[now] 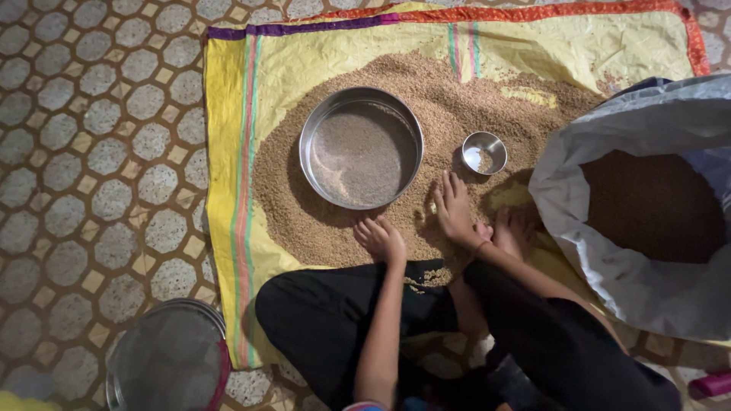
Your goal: The person sits on the floor and sorts grains by hand. They pick up grains from a metal tray, inspect them, and transfer them into a larger sack. The process is repeated continuously throughout the video.
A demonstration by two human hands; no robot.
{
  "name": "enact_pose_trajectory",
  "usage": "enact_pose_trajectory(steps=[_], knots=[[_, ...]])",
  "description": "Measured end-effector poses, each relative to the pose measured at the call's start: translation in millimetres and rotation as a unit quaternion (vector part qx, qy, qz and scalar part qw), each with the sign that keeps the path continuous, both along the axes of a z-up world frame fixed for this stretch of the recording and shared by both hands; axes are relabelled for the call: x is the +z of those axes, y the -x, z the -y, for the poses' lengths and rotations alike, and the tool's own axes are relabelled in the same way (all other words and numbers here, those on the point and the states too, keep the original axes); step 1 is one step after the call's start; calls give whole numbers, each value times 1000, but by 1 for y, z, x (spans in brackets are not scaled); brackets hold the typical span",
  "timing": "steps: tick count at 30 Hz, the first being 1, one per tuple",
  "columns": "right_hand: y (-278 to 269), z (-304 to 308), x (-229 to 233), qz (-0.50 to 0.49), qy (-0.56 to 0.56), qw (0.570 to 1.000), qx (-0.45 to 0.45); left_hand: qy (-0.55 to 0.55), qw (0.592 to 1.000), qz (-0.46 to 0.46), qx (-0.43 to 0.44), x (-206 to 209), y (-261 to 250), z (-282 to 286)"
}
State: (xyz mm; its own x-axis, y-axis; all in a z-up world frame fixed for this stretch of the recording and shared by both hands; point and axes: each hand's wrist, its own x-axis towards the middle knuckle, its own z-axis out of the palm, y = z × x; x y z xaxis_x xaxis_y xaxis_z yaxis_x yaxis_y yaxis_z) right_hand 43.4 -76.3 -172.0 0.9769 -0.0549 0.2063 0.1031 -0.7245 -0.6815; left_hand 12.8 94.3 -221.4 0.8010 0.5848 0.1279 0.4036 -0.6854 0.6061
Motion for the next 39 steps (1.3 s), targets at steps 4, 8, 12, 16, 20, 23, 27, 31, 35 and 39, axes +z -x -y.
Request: enact_pose_trajectory(steps=[4,8,12,16,20,23,27,31,35,39], knots=[[3,-10,-9,24,-20,999,35,81,990,-33,110,16,-18,33],[12,-28,-12,-55,-85,992,79,53,994,24,97,24,-11,49],[14,-32,-29,-42,-119,988,85,283,955,76,47,-2,-14,53],[23,-44,-31,-24,-150,987,59,483,860,160,-29,-14,-12,54],[39,-53,-26,-113,-180,976,37,527,849,-28,9,-25,-6,38],[41,-62,-20,-123,-204,971,25,776,626,68,-26,-24,-9,30],[45,-71,-18,-58,-210,975,43,897,442,15,7,-34,1,26],[49,-72,-9,-30,-183,981,51,925,376,53,-16,-47,4,33],[50,-75,7,29,-170,983,60,938,338,62,-52,-53,8,34],[52,-74,26,22,-161,985,57,942,332,30,-39,-49,12,36]])
